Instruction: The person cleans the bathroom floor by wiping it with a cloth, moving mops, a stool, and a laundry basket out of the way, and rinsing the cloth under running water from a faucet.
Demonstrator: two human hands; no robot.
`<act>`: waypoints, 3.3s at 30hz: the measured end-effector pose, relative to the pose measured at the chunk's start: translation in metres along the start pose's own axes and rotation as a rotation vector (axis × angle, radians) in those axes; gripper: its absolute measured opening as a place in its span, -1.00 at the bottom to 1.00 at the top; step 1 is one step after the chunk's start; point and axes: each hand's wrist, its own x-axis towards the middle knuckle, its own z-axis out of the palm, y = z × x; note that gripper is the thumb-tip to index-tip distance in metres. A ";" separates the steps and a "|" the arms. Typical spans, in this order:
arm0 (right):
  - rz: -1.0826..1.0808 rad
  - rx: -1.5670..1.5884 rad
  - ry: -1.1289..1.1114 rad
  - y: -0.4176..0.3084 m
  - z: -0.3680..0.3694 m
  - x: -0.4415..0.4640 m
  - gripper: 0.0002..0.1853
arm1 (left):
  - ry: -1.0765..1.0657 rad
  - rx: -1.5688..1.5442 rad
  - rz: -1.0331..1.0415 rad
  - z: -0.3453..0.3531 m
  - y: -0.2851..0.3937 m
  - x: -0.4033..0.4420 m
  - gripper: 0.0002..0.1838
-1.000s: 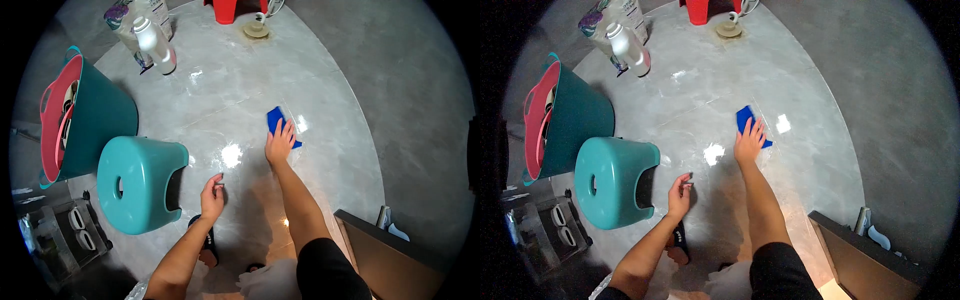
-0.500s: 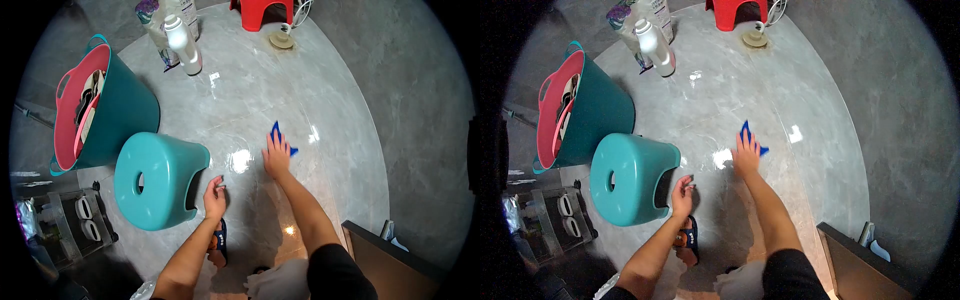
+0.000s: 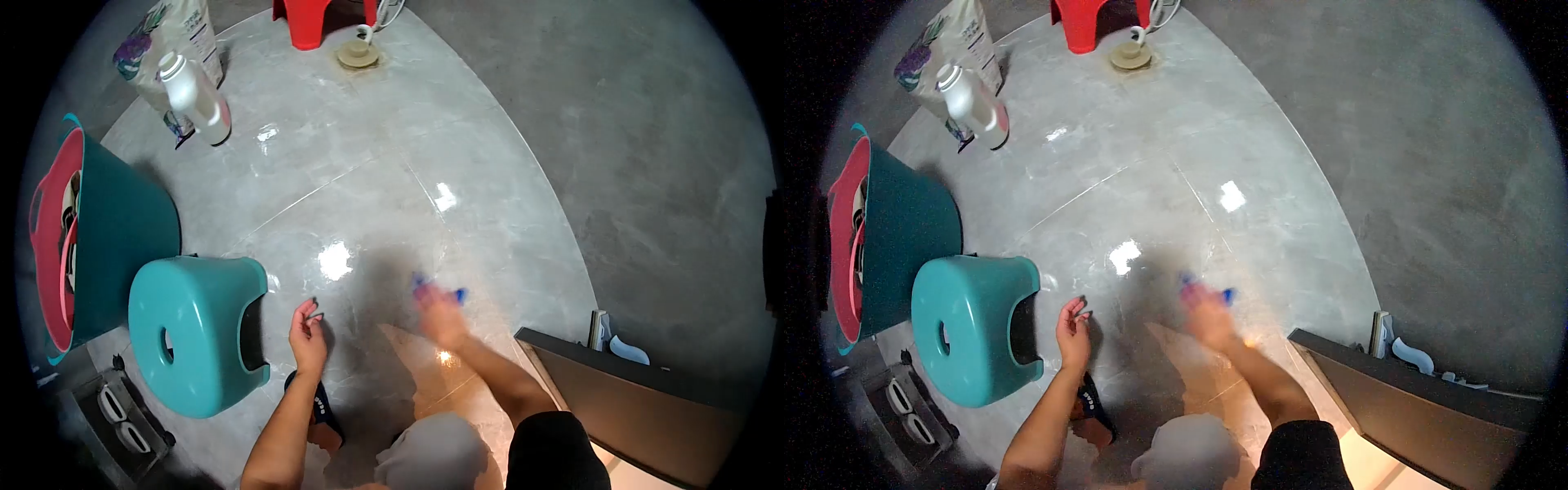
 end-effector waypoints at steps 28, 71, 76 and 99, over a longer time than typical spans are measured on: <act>-0.199 0.188 0.435 -0.008 0.052 -0.024 -0.48 | -0.312 0.123 0.038 0.097 0.028 -0.033 -0.61; -0.128 0.879 0.058 -0.460 -0.248 0.114 -0.35 | 0.656 -0.677 -0.421 -0.281 0.328 -0.016 -0.42; 0.123 1.070 -0.199 -0.554 -0.296 0.159 -0.36 | 0.691 -0.807 -0.492 -0.387 0.310 0.011 -0.23; 0.357 1.157 0.075 -0.584 -0.238 0.081 -0.51 | 0.490 -0.790 -0.734 -0.420 0.254 -0.031 -0.59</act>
